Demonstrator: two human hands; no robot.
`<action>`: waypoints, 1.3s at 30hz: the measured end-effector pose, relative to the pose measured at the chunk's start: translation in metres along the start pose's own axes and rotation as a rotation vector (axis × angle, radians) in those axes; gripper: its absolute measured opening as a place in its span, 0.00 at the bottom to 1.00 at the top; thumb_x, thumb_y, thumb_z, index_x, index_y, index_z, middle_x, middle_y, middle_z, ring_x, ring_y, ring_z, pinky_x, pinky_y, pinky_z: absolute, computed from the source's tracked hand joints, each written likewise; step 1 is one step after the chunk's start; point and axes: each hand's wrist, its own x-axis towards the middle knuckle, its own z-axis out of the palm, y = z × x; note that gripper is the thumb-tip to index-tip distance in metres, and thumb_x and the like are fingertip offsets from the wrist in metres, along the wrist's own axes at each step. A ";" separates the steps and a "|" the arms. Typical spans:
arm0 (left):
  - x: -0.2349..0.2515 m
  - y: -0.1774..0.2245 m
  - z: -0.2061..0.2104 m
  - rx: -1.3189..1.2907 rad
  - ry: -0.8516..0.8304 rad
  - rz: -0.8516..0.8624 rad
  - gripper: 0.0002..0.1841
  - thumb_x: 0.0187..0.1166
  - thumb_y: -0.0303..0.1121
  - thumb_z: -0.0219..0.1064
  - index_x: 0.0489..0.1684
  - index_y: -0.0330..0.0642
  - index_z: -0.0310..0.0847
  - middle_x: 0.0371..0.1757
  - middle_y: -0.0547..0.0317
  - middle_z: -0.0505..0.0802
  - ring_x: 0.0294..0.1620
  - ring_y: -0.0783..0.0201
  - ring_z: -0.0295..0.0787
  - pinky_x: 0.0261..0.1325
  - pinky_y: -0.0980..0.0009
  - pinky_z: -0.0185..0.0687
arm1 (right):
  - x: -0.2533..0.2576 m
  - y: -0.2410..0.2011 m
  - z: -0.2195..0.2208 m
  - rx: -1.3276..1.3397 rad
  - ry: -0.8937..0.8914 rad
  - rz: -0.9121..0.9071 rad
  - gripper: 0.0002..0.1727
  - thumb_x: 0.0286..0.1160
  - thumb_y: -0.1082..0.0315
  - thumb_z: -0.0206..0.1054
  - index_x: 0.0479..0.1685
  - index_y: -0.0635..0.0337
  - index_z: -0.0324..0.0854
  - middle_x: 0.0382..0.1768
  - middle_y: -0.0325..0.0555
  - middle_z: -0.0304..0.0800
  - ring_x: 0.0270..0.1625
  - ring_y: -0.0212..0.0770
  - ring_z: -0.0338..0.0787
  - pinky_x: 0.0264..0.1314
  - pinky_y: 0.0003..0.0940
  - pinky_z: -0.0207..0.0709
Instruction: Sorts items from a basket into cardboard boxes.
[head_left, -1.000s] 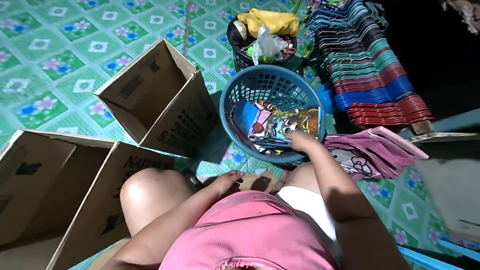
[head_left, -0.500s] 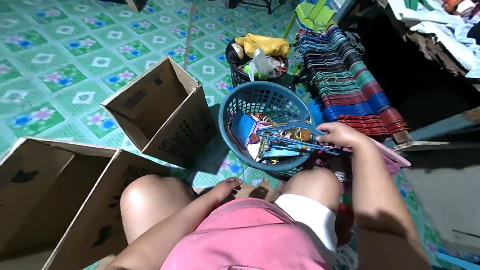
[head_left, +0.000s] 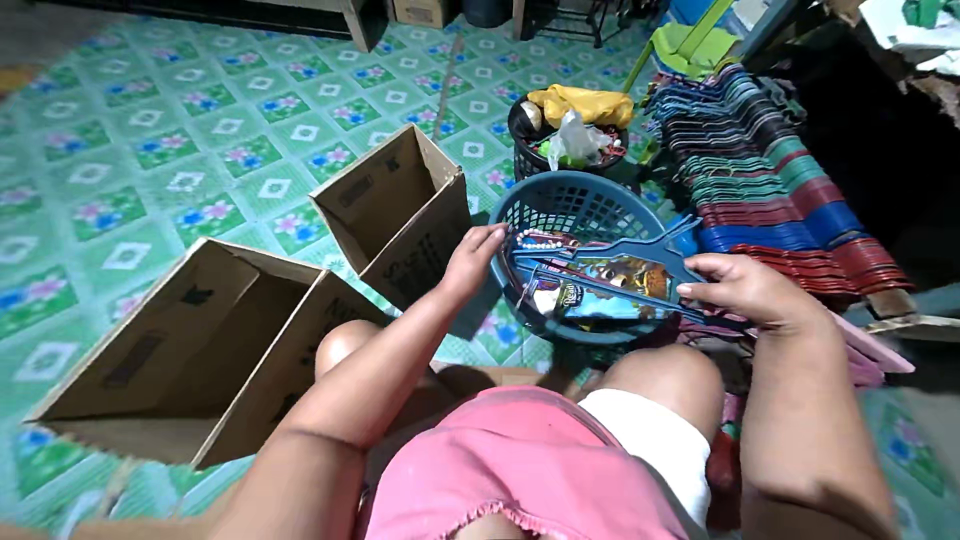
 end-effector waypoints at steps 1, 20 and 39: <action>0.002 0.004 -0.002 -0.045 -0.051 -0.031 0.27 0.93 0.47 0.44 0.76 0.41 0.78 0.76 0.49 0.82 0.79 0.58 0.75 0.82 0.54 0.68 | -0.001 -0.002 -0.001 0.002 -0.020 -0.035 0.11 0.71 0.82 0.67 0.47 0.63 0.88 0.30 0.40 0.92 0.21 0.26 0.83 0.24 0.21 0.79; -0.050 0.020 -0.032 -0.410 -0.080 0.104 0.34 0.94 0.53 0.25 0.82 0.47 0.70 0.72 0.58 0.87 0.69 0.62 0.85 0.72 0.59 0.81 | -0.018 -0.044 0.022 -0.080 -0.007 -0.291 0.09 0.69 0.67 0.71 0.46 0.54 0.92 0.40 0.32 0.94 0.27 0.21 0.84 0.28 0.20 0.81; -0.046 -0.091 -0.073 -0.084 0.343 -0.296 0.22 0.95 0.41 0.47 0.75 0.36 0.72 0.53 0.52 0.91 0.47 0.67 0.91 0.55 0.69 0.86 | 0.047 0.132 0.285 -0.459 -0.515 0.329 0.49 0.76 0.48 0.71 0.94 0.60 0.53 0.84 0.69 0.67 0.85 0.70 0.68 0.82 0.75 0.59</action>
